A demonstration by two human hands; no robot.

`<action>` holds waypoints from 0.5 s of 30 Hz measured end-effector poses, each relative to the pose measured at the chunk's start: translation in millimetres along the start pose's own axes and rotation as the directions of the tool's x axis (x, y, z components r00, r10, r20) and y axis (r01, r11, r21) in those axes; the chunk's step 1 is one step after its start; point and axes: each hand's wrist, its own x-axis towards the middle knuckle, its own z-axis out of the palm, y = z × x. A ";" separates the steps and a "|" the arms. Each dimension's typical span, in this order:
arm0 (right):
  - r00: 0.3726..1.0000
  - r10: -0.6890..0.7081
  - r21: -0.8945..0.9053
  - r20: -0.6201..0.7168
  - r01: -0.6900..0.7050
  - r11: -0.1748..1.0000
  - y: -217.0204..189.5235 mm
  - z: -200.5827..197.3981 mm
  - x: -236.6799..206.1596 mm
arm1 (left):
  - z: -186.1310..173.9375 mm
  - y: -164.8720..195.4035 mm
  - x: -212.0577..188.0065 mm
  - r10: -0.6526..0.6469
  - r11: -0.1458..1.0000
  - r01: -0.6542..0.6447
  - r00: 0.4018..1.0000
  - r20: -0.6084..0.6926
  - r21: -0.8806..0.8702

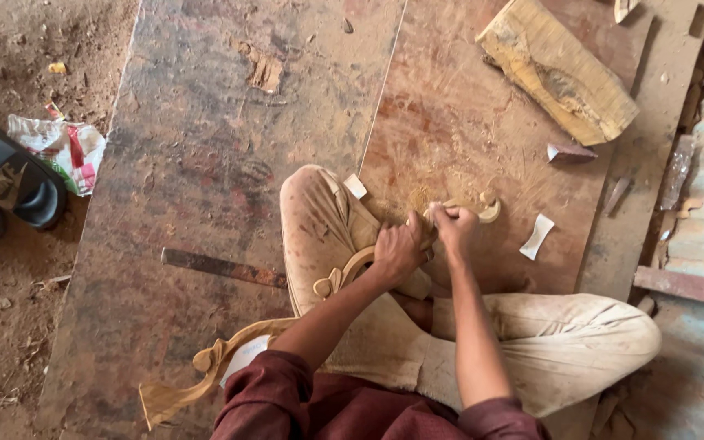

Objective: The person sits cross-legged on the floor and carves a decorative wooden piece using a small chisel. They hold the wood with one hand and carefully shape the curves and details with the tool, occasionally adjusting their grip and the piece's position.

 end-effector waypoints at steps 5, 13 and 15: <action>0.994 -0.104 -0.317 -0.018 0.093 0.944 1.1 -10.7 4.3 | 10.9 -4.3 3.0 -0.003 1.000 0.002 1.000 0.022 0.022; 0.998 -0.066 -0.311 0.007 0.065 0.948 -6.2 -8.9 3.5 | 17.6 -7.7 -0.6 0.083 0.995 -0.077 0.989 -0.124 0.060; 0.997 0.079 -0.348 0.001 -0.074 0.935 -5.2 -11.5 0.9 | 14.1 -7.0 0.7 0.003 1.000 -0.003 1.000 -0.001 -0.010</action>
